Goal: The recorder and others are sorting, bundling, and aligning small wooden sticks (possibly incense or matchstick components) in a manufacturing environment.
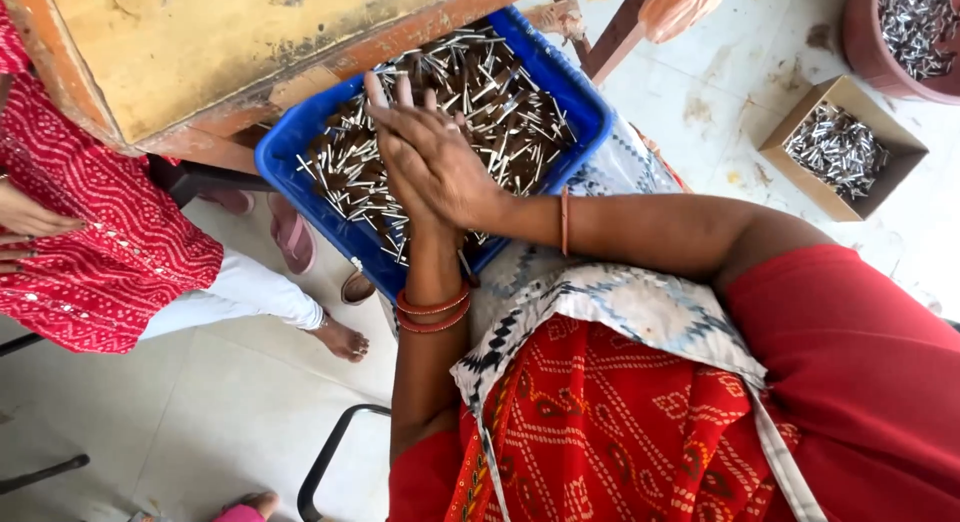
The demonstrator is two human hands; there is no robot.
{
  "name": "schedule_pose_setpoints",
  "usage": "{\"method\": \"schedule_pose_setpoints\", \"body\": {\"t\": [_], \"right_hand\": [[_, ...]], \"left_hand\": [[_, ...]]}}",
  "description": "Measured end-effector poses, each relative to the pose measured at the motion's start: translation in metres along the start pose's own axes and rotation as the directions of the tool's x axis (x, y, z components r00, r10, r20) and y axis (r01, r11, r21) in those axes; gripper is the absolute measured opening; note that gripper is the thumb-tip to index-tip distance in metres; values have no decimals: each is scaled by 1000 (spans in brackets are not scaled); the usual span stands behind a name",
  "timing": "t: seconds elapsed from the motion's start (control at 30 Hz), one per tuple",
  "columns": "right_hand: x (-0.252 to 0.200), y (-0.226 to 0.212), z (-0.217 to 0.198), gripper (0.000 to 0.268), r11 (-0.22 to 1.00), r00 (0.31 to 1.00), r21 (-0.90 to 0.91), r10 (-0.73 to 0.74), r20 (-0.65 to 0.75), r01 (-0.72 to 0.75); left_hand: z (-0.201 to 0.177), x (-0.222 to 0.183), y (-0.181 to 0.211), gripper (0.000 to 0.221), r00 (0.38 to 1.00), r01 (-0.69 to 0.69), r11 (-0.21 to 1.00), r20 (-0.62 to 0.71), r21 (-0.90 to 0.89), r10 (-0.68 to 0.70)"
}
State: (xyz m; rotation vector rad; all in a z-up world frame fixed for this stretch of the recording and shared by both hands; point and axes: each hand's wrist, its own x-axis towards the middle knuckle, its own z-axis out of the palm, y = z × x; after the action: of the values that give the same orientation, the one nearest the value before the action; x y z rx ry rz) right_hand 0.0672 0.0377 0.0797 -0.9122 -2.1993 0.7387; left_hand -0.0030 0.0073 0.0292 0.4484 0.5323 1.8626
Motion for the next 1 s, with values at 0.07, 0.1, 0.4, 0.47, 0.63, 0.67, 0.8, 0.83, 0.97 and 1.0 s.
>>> {"method": "schedule_pose_setpoints", "body": {"t": [0.07, 0.1, 0.4, 0.47, 0.63, 0.67, 0.8, 0.83, 0.97, 1.0], "right_hand": [[13, 16, -4, 40, 995, 997, 100, -3, -75, 11], [10, 23, 3, 40, 996, 996, 91, 11, -87, -3], [6, -1, 3, 47, 987, 988, -110, 101, -118, -114], [15, 18, 9, 46, 979, 985, -140, 132, -108, -147], [-7, -12, 1, 49, 985, 988, -163, 29, -151, -54], [-10, -12, 0, 50, 995, 991, -73, 51, -127, -60], [9, 28, 10, 47, 984, 984, 24, 175, -43, -175], [2, 21, 14, 45, 988, 987, -39, 149, -64, -152], [-6, -8, 0, 45, 999, 995, -24, 41, -86, -43], [-1, 1, 3, 45, 999, 996, -19, 47, -81, -49]], "left_hand": [[-4, -9, -8, 67, 983, 128, 987, -122, -97, -139], [-8, -14, -10, 67, 981, 147, 984, -112, -100, -158], [-25, -11, -7, 62, 988, 124, 990, 105, -66, -117], [-46, -7, -18, 72, 964, 265, 928, 45, -261, -262], [0, -1, 5, 65, 968, 174, 964, 217, -200, -130], [9, -3, 7, 62, 969, 102, 991, 233, -84, -80], [1, -6, -2, 65, 973, 229, 880, 71, -417, -220], [2, -6, 2, 64, 970, 237, 861, 54, -450, -238], [11, 1, 11, 61, 992, 125, 989, 27, -74, -124], [-1, -4, 5, 61, 992, 129, 989, 19, -72, -128]]}}
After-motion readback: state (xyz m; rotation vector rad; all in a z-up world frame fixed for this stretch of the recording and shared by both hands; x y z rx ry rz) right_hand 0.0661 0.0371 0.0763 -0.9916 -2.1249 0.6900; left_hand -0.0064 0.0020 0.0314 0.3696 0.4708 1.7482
